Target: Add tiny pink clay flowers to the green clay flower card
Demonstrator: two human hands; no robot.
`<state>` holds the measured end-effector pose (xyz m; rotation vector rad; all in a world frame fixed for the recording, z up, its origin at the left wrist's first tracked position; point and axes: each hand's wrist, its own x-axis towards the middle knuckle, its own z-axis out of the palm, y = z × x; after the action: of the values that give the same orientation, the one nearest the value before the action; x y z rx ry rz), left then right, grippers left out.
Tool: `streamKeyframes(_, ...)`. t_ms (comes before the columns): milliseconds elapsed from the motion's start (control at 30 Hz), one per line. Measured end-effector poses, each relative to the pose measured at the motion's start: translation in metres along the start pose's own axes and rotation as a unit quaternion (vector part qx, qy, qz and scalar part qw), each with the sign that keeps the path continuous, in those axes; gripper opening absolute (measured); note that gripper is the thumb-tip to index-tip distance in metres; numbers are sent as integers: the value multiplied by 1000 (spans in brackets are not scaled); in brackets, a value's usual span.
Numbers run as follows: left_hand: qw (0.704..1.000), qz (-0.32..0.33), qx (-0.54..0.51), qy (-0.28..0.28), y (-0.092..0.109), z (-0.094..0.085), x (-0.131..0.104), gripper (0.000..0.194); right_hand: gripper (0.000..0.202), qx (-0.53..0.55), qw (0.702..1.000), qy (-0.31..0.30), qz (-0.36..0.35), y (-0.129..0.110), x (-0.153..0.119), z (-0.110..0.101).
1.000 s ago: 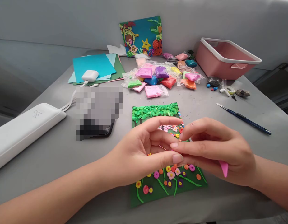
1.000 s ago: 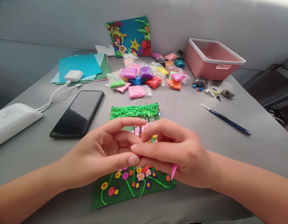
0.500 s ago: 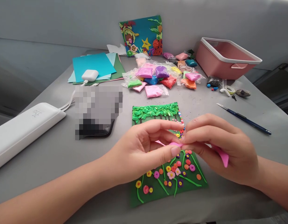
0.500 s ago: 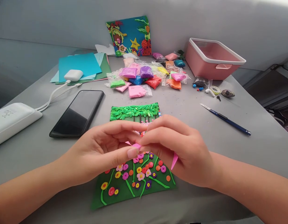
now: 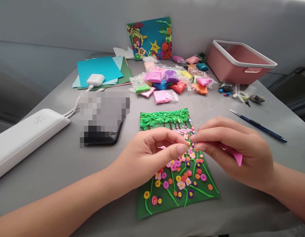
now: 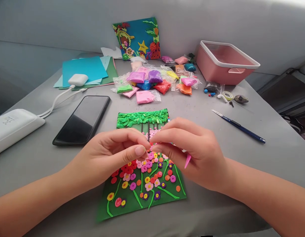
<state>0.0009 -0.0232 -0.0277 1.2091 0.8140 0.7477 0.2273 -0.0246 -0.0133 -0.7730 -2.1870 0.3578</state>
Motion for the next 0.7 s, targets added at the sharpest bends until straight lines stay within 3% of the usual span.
streamKeyframes(267, 1000, -6, 7, 3, -3, 4, -1, 41, 8, -29, 999, 8, -18, -4, -1, -3)
streamKeyframes(700, 998, 21, 61, -12, -4, 5, -4, 41, 5, -10, 1000, -11, -22, -3, 0, -2)
